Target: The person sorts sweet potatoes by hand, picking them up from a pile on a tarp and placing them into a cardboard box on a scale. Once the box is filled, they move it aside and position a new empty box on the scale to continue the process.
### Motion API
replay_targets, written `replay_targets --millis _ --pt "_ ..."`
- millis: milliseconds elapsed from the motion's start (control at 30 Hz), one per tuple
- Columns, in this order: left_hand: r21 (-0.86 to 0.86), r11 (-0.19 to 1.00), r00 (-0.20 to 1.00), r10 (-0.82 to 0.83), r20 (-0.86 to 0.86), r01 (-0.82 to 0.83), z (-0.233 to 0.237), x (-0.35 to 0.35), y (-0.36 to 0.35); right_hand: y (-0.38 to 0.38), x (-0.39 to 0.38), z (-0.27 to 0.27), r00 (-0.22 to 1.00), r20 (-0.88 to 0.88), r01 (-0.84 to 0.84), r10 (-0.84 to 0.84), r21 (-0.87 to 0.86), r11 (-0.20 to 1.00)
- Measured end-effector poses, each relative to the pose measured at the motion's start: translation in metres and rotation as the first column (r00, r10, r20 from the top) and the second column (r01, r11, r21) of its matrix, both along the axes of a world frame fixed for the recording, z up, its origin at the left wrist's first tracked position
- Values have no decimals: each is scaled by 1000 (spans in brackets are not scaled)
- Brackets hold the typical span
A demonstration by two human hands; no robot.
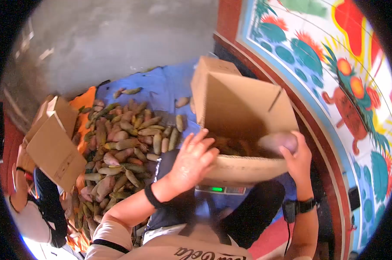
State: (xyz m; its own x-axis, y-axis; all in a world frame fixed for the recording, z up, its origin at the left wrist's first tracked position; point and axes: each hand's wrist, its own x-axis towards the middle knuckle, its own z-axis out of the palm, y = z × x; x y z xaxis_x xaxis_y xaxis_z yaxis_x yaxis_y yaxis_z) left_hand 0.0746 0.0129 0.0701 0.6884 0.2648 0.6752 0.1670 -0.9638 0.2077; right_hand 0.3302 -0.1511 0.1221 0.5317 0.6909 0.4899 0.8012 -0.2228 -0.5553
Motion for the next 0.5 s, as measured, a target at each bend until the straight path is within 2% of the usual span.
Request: replay_targets --millis 33,67,133,200,267,333,400,500 --pt "-11 1000 1000 0 -15 -1 3 0 -1 0 3 2 999 5 48 -47 -86 995" --pt "-16 1000 1000 1 -10 -1 3 1 0 1 4 5 997 6 75 -74 -94 993" --pt "-40 999 1000 -5 -19 4 3 1 0 3 5 10 998 19 67 -65 -266 962" --pt "-51 998 1000 -24 -5 24 3 2 0 6 9 12 999 11 53 -52 -267 962" --pt "-36 999 1000 -22 15 23 2 0 1 9 10 17 1000 -19 -27 21 -390 921" --pt "-43 997 998 -55 35 57 -1 0 1 11 8 22 998 -4 -62 65 -382 922" --pt "-76 995 997 -68 46 71 -2 -2 -1 15 5 29 995 -9 -88 97 -524 847" --pt "-69 995 998 -64 23 66 -2 -2 -1 18 12 25 987 -51 -156 153 -532 832"
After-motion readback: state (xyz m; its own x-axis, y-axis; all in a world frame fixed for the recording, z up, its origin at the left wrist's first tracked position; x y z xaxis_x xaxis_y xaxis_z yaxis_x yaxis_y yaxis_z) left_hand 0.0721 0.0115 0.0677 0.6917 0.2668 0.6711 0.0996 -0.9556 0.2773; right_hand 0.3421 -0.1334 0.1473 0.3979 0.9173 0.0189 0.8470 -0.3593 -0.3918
